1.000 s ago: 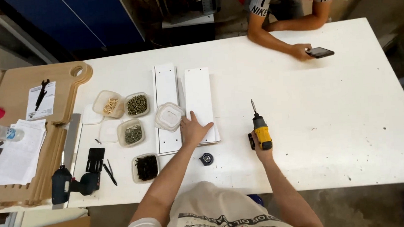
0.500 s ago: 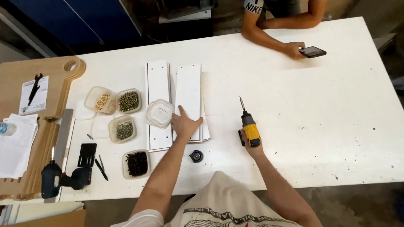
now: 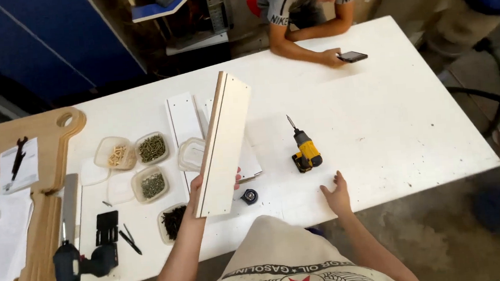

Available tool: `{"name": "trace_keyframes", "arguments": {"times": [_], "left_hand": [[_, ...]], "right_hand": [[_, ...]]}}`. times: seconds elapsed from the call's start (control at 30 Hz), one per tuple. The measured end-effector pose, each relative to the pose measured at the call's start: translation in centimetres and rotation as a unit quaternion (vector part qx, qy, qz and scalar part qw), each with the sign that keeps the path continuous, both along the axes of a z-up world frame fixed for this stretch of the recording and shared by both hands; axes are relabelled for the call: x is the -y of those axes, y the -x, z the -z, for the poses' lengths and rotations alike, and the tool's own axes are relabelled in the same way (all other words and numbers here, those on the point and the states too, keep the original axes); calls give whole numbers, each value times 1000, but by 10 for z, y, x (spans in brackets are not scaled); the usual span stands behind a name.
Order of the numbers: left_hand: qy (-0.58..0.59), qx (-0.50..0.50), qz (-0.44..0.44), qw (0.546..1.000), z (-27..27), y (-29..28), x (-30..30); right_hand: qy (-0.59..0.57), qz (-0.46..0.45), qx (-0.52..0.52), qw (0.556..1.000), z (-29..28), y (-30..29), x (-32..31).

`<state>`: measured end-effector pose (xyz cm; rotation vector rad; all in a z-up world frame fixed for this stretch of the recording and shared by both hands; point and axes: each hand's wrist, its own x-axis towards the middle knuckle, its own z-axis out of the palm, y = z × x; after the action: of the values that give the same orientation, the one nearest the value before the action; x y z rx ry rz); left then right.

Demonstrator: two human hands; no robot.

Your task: Assembling a wooden drawer frame by aligning boards and driving screws with a power drill

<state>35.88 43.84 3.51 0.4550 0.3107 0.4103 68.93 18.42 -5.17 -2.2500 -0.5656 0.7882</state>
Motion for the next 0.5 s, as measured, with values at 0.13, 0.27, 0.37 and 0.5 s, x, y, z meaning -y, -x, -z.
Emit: {"name": "trace_keyframes", "arguments": {"times": [0.13,0.27,0.37,0.5], "left_hand": [[117,239,353,897,-39,-24,-9],[-22,299,372,878,-28,-51,23],[-85,331,390,855,10,-80,31],[-313,44,136,939,11,-87,84]], "right_hand": [[-17,132,-36,990,6,6,53],[-78,209,-58,973,-51,33,65],[-196,214,-103,951,-112,66,56],[-391,83,-142,906,-155,113,44]]}}
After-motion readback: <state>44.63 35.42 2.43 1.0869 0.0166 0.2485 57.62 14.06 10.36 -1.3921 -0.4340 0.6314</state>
